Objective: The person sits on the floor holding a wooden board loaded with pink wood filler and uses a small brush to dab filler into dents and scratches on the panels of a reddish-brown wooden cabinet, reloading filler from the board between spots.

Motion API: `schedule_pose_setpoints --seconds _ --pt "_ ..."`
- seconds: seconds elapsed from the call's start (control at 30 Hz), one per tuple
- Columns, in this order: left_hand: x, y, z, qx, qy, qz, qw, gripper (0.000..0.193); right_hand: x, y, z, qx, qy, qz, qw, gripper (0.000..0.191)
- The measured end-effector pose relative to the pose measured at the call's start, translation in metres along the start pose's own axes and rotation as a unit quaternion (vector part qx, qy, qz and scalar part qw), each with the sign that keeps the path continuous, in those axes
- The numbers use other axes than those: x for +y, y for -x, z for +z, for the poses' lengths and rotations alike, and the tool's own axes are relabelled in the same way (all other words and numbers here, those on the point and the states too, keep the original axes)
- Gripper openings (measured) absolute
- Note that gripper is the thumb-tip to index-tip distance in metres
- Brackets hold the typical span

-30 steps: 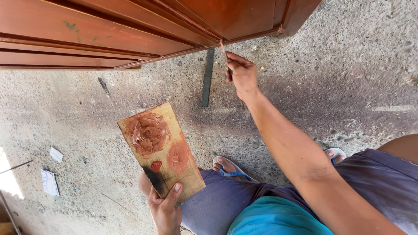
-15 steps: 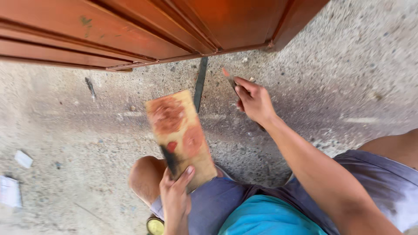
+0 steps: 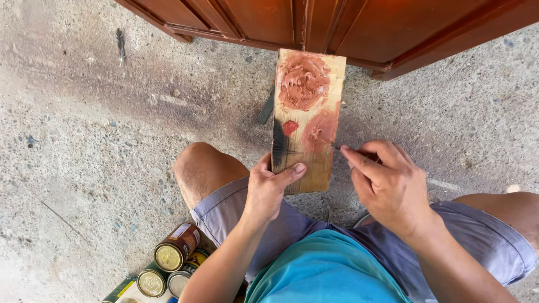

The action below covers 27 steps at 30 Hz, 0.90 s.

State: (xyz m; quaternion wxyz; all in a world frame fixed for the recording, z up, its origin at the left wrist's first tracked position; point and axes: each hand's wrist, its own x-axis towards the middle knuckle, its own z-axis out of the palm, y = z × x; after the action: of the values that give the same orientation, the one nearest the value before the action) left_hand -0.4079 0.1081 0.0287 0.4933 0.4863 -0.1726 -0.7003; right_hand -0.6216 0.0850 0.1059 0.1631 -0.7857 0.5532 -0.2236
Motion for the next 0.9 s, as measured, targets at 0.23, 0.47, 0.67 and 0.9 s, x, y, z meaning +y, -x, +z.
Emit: schedule_pose_setpoints --seconds 0.23,0.47,0.67,0.9 --pt "0.006 0.005 -0.002 0.015 -0.008 -0.004 1.0 0.043 0.008 0.004 0.015 -0.022 -0.08 0.001 0.997 0.029" --pt "0.014 -0.028 -0.033 -0.111 -0.15 -0.136 0.973 0.047 -0.008 0.007 0.017 0.02 -0.39 0.195 0.9 0.024" --pt "0.0 -0.127 -0.042 -0.35 -0.501 -0.16 0.775 0.055 0.003 -0.036 -0.003 0.409 -0.009 0.124 0.904 0.031" --pt "-0.047 -0.167 -0.043 -0.469 -0.431 -0.207 0.743 0.051 0.01 -0.1 0.032 0.589 -0.045 0.132 0.796 0.038"
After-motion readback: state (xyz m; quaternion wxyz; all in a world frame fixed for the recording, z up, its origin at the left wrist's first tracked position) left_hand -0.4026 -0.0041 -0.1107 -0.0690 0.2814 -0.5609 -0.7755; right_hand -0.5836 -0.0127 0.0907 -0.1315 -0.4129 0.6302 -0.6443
